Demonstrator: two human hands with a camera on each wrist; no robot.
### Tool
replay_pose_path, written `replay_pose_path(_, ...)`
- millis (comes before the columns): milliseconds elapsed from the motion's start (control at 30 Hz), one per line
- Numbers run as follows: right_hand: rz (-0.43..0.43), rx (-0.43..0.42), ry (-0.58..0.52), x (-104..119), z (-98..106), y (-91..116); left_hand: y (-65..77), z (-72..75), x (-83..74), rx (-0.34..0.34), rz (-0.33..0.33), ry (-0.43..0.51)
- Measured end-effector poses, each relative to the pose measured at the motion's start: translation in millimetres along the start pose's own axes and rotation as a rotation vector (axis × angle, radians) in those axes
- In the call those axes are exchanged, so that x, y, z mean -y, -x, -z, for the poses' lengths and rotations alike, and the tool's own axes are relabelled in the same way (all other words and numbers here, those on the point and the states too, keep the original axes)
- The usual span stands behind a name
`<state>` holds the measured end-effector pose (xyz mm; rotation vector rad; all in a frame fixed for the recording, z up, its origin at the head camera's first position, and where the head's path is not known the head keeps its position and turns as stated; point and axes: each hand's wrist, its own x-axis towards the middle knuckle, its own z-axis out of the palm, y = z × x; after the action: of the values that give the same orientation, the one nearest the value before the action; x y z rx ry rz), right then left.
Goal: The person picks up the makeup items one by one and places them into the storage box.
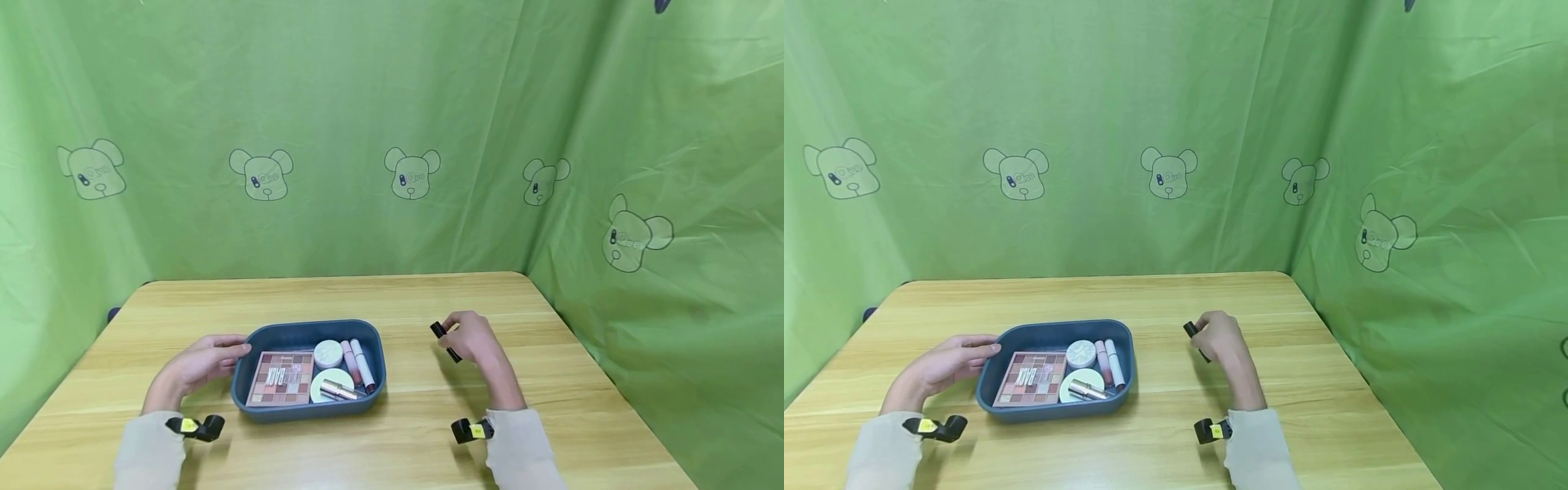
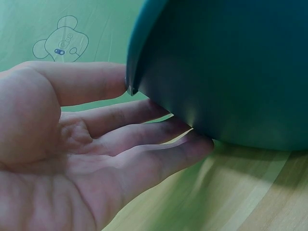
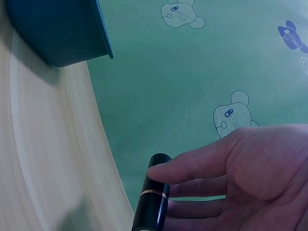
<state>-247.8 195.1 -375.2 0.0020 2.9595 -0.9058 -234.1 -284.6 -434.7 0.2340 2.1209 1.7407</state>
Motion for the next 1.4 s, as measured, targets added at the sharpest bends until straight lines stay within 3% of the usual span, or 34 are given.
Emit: replay_pose_path(1400, 0.052, 0.004, -0.073, 30.6, -12.3, 4.3, -0.8, 0.6, 0.0, -0.002, 0.004, 0.002)
